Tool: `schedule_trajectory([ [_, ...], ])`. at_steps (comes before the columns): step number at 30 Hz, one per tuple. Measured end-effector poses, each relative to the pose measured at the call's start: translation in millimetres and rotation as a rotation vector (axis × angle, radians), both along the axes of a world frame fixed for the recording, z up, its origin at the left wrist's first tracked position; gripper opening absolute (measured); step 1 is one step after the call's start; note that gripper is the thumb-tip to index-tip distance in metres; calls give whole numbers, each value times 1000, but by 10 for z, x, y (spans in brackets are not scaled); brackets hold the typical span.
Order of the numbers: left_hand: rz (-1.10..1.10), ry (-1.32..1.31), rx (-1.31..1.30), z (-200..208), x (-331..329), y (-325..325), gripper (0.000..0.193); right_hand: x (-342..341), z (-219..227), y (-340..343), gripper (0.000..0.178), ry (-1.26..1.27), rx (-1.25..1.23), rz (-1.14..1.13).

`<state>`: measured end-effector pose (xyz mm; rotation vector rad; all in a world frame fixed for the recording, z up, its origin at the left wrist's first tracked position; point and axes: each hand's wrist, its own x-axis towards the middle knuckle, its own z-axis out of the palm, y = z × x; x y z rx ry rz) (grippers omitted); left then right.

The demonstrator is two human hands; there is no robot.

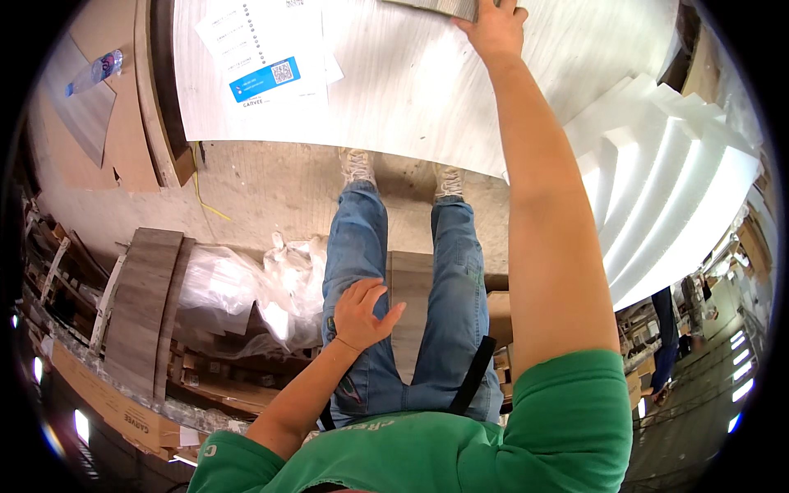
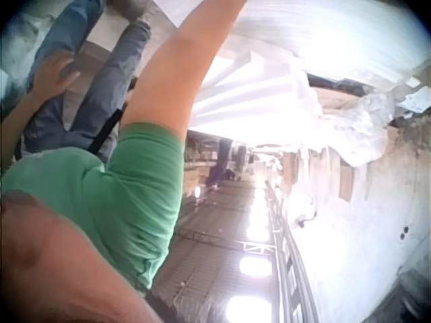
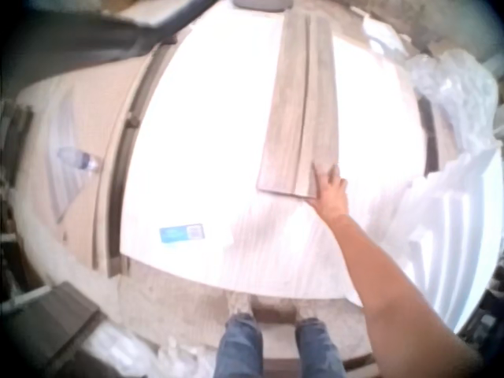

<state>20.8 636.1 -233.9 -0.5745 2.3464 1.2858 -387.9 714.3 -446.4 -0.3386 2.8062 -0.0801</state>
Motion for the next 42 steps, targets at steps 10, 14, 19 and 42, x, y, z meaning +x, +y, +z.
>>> schedule_trajectory([
  [10, 13, -15, -6, 0, -8, 74, 33, -162, 5, 328, 94, 58, -315, 92],
  [14, 8, -26, -13, 11, -46, 89, 32, -222, 42, 358, 107, 1, -289, 75],
  [19, -25, -17, -16, -2, -36, 121, 32, -727, 45, 69, 118, -28, -418, -464],
  [42, 88, -211, -32, 15, -169, 255, 34, 542, 1506, 724, 93, 39, -200, -369],
])
